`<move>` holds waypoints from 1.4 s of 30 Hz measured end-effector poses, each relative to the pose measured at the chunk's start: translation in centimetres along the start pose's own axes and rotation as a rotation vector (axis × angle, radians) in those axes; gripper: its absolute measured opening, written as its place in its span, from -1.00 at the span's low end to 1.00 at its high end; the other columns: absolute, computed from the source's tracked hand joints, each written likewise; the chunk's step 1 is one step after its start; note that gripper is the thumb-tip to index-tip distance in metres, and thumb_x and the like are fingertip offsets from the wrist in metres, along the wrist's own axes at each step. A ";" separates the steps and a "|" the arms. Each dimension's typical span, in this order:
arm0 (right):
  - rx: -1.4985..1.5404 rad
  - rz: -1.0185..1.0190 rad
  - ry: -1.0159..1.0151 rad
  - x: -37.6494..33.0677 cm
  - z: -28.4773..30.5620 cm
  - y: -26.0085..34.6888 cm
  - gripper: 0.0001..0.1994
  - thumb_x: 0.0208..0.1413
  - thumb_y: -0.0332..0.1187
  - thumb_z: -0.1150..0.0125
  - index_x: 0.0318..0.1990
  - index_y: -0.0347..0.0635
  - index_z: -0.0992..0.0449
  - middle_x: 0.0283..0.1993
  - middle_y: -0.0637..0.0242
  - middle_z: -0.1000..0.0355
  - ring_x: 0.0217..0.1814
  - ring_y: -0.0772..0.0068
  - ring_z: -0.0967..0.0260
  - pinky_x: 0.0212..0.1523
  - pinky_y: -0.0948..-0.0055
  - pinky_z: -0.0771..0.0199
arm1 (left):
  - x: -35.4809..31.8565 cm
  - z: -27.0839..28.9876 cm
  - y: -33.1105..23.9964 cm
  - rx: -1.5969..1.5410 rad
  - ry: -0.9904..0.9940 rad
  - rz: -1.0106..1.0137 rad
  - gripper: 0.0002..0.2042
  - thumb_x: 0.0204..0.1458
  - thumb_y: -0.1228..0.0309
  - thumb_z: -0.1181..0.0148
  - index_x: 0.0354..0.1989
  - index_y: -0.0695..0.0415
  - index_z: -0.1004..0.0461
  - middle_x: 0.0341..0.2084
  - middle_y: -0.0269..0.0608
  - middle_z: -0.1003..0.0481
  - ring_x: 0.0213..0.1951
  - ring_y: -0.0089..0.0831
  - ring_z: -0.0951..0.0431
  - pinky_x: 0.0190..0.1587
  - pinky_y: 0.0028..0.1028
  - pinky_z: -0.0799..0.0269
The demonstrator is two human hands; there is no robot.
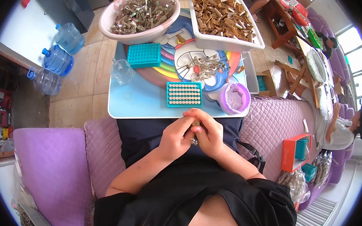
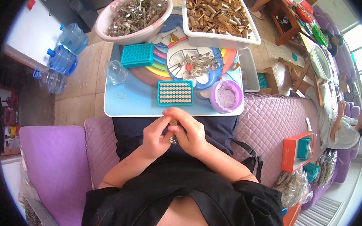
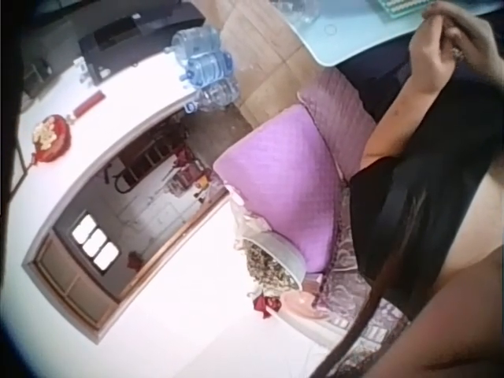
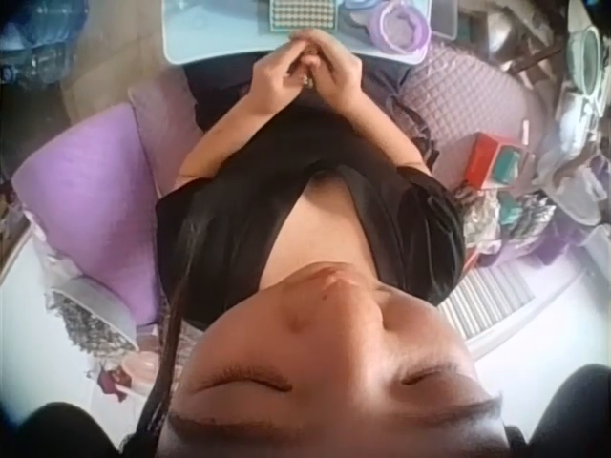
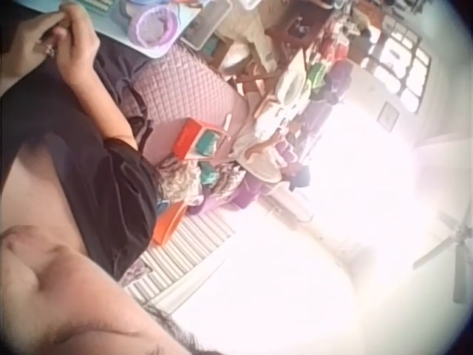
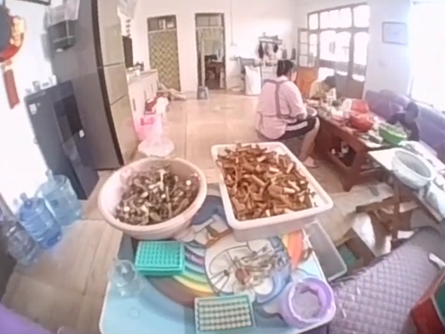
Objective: The person assembles small metal components by hand, sorting them from various plastic trays and a bowl into an assembly grid.
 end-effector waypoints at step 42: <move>-1.087 -0.421 -0.052 1.5 15.6 -13.3 -0.86 -0.17 -0.38 -0.10 -0.47 -0.24 -0.51 -0.45 0.07 -0.46 -0.35 0.07 -0.45 -0.30 0.23 -0.45 | -1.1 -0.4 7.3 -0.638 0.154 0.477 -0.85 0.13 0.35 -0.08 -0.31 0.18 -0.35 -0.39 -0.32 -0.40 -0.35 -0.64 -0.33 -0.26 -0.63 -0.25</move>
Point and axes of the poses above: each hand's wrist, its own x-axis towards the middle knuckle, its own z-axis out of the back of the hand, y = z × x, the point moved 10 cm from there along x, towards the middle knuckle
